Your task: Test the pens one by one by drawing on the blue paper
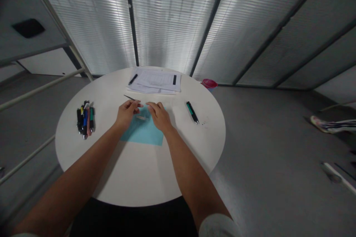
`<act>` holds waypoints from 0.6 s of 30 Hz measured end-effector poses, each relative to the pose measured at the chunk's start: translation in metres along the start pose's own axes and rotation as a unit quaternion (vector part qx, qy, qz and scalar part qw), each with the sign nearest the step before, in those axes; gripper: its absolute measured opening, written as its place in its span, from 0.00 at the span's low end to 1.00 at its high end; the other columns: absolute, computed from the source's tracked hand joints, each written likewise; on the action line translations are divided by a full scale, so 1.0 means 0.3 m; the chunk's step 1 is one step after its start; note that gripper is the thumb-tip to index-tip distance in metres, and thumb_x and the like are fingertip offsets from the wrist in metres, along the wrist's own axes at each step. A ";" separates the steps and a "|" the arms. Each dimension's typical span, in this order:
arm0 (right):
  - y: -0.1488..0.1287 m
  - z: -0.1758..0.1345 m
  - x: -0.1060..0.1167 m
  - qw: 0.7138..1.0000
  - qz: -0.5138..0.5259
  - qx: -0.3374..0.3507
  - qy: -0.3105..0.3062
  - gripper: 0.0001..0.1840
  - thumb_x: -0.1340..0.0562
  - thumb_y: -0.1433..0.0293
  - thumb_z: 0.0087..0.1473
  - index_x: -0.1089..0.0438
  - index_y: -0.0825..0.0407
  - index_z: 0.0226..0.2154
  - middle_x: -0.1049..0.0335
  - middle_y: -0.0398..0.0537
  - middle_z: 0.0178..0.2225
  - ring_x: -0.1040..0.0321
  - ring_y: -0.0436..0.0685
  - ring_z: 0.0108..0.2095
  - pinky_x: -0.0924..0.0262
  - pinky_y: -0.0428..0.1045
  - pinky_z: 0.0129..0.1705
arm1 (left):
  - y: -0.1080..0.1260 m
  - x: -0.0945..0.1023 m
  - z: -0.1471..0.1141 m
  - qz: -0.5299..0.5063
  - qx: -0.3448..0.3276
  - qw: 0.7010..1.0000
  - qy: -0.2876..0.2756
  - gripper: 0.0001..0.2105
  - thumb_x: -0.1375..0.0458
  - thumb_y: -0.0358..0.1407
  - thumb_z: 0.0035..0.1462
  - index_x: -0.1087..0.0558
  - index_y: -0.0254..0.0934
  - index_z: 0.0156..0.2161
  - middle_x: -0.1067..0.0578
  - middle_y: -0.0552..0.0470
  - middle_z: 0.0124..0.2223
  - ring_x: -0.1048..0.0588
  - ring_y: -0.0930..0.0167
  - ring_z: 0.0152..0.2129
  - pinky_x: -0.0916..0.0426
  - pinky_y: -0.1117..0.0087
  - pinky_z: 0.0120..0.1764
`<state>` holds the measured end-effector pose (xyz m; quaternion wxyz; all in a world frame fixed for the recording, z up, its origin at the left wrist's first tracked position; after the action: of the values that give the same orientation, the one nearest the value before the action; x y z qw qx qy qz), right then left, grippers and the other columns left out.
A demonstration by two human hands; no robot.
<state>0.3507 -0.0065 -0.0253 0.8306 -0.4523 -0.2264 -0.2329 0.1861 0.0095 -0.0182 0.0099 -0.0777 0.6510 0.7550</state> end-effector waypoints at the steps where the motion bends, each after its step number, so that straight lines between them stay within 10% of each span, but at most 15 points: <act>1: 0.001 0.001 -0.001 1.000 0.000 0.004 -0.002 0.20 0.51 0.57 0.65 0.30 0.42 0.50 0.37 0.47 0.38 0.35 0.54 0.38 0.37 0.51 0.46 | -0.005 0.002 0.004 -0.013 0.008 1.000 0.003 0.13 0.39 0.44 0.52 0.27 0.35 0.31 0.23 0.48 0.31 0.32 0.77 0.19 0.36 0.72 0.27; 18: 0.002 0.003 -0.006 1.000 0.001 0.019 0.004 0.17 0.47 0.58 0.63 0.28 0.47 0.46 0.32 0.48 0.41 0.32 0.54 0.41 0.36 0.50 0.46 | -0.008 0.011 0.004 0.069 -0.027 0.997 -0.032 0.14 0.40 0.45 0.53 0.26 0.35 0.28 0.26 0.50 0.24 0.35 0.76 0.16 0.39 0.71 0.24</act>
<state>0.3493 -0.0053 -0.0263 0.8404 -0.4356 -0.2268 -0.2291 0.1830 0.0108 -0.0209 -0.0236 -0.0082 0.6333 0.7735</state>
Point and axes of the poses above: each hand's wrist, its own z-axis towards the middle knuckle, its own x-axis out of the back of the hand, y = z × x, the point moved 2 cm from there along z, towards the middle knuckle
